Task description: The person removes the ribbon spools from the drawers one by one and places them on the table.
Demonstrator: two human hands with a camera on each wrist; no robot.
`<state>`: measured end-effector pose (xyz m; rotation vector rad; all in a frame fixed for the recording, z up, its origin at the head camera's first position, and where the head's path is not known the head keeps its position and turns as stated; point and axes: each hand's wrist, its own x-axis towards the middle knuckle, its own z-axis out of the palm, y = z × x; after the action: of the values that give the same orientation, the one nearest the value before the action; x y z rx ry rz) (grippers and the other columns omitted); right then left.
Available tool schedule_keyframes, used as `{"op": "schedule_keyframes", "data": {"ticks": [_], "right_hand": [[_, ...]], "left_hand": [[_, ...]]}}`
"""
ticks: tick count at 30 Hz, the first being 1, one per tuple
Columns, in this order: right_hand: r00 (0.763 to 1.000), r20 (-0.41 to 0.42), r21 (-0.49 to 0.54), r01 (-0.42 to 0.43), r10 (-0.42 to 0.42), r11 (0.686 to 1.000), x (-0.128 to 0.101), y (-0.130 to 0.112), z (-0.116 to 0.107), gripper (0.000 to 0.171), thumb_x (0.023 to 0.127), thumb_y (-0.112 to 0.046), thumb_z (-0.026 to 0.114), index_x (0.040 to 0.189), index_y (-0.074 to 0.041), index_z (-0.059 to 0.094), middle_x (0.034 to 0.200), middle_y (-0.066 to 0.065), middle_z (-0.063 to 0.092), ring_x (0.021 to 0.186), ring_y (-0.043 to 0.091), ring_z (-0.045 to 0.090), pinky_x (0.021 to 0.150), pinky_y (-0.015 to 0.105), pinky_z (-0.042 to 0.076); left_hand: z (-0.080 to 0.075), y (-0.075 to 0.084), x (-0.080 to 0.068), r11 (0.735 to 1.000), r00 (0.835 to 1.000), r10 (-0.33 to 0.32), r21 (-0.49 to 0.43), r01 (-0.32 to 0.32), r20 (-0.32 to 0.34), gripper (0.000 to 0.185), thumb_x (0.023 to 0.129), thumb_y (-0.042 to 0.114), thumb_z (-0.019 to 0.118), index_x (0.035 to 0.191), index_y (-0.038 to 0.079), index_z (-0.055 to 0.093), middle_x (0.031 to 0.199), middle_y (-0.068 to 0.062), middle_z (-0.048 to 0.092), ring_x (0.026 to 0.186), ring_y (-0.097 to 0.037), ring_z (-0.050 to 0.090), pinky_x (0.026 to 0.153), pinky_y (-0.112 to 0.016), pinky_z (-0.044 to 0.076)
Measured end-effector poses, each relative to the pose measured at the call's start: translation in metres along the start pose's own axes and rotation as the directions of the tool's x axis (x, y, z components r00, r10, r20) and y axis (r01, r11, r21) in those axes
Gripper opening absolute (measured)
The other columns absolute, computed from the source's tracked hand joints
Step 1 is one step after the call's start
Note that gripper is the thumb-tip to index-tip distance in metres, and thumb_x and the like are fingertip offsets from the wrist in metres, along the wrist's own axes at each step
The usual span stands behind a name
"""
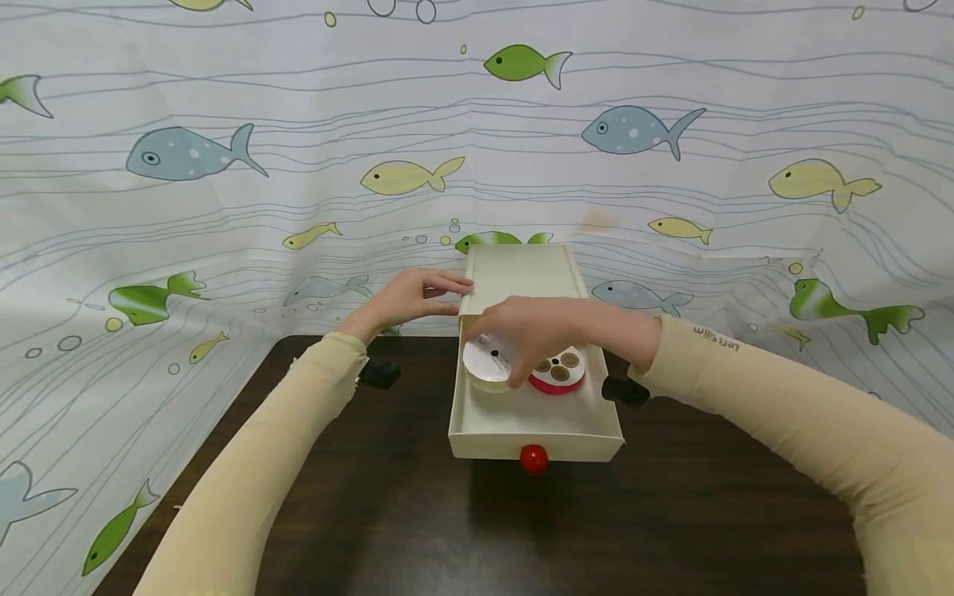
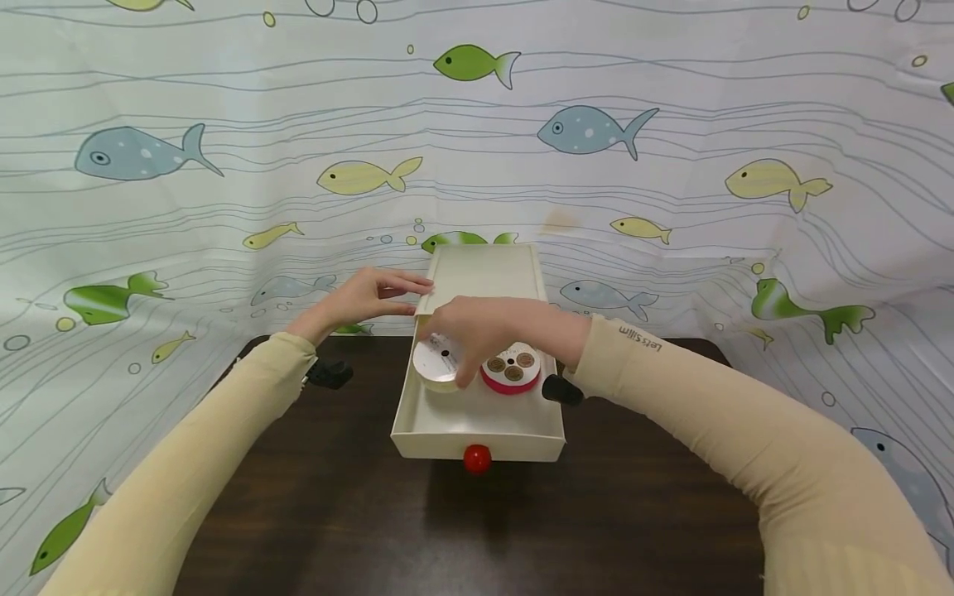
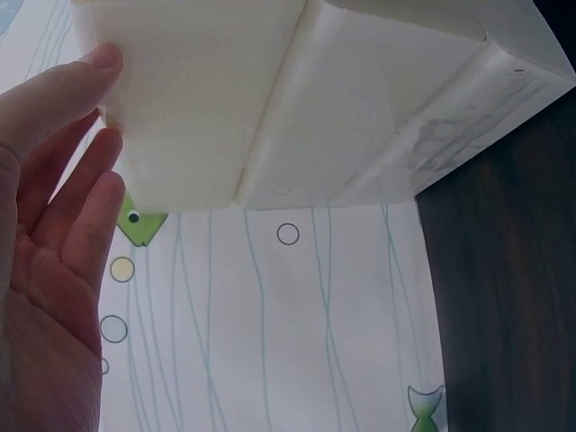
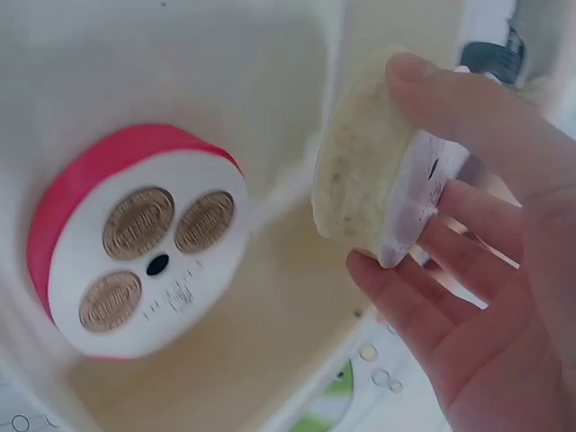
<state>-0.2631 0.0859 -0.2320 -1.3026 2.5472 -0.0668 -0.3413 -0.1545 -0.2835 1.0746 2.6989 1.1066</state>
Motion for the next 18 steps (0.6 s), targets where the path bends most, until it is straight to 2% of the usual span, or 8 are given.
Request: {"op": "schedule_keyframes", "data": {"ticks": [7, 18], "right_hand": [[0.998, -0.058, 0.067, -0.019, 0.023, 0.998, -0.023, 0.007, -0.017, 0.078, 0.076, -0.030, 0.086, 0.146, -0.026, 0.051, 0.148, -0.002, 0.052, 0.127, 0.019, 0.049, 0.106, 0.043, 0.050], [0.992, -0.110, 0.149, -0.040, 0.057, 0.988, -0.050, 0.026, -0.024, 0.079, 0.073, -0.032, 0.088, 0.144, -0.028, 0.052, 0.145, -0.005, 0.052, 0.127, 0.017, 0.049, 0.104, 0.041, 0.053]], "left_hand": [[-0.001, -0.001, 0.002, 1.000, 1.000, 0.026, -0.008, -0.026, -0.002, 0.036, 0.089, 0.014, 0.073, 0.125, 0.011, 0.070, 0.142, -0.007, 0.060, 0.140, -0.023, 0.048, 0.115, -0.041, 0.044], [0.002, -0.005, 0.004, 1.000, 1.000, 0.006, -0.014, -0.007, -0.024, 0.035, 0.088, 0.015, 0.075, 0.123, 0.014, 0.072, 0.140, -0.005, 0.062, 0.139, -0.023, 0.050, 0.114, -0.044, 0.044]]}}
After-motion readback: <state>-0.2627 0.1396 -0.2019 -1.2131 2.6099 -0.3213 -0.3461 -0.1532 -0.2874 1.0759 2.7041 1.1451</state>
